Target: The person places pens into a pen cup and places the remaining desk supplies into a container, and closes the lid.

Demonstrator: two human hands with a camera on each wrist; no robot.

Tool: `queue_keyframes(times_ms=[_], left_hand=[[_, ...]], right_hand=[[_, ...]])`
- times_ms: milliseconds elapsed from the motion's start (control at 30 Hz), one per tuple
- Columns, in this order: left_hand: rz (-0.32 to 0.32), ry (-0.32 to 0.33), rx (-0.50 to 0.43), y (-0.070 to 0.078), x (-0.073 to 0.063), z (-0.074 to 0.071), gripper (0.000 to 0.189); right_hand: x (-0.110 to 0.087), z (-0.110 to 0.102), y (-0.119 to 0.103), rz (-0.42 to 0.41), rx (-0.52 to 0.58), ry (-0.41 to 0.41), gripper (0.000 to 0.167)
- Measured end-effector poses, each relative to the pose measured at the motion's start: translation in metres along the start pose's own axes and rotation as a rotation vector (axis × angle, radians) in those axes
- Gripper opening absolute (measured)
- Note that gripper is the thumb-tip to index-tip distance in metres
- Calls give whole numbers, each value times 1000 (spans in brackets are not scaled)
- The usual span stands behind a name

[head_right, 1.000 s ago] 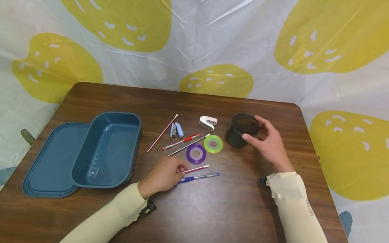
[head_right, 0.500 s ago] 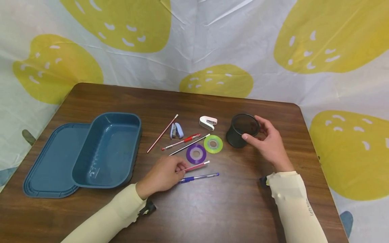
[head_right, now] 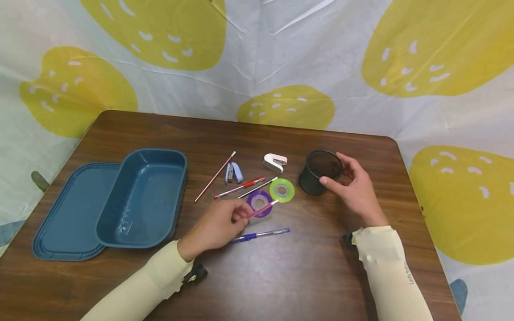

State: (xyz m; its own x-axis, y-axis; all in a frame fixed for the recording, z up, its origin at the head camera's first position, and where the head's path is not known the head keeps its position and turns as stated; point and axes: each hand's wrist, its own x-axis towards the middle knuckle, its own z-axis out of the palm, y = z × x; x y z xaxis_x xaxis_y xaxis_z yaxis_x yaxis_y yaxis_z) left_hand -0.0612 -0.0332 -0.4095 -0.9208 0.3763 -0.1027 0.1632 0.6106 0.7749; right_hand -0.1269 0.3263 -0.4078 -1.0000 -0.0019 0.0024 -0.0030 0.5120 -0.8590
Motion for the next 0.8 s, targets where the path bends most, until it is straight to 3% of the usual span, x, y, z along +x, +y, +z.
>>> queue_keyframes(times_ms=[333, 567, 800], left_hand=[[31, 64, -108, 10, 3, -6, 15], [109, 147, -248, 16, 11, -4, 17], [90, 172, -352, 22, 19, -6, 20]], right_hand=[[0, -1, 1, 0, -11, -2, 80], [0, -1, 1, -1, -14, -6, 81], [0, -2, 0, 24, -29, -16, 80]])
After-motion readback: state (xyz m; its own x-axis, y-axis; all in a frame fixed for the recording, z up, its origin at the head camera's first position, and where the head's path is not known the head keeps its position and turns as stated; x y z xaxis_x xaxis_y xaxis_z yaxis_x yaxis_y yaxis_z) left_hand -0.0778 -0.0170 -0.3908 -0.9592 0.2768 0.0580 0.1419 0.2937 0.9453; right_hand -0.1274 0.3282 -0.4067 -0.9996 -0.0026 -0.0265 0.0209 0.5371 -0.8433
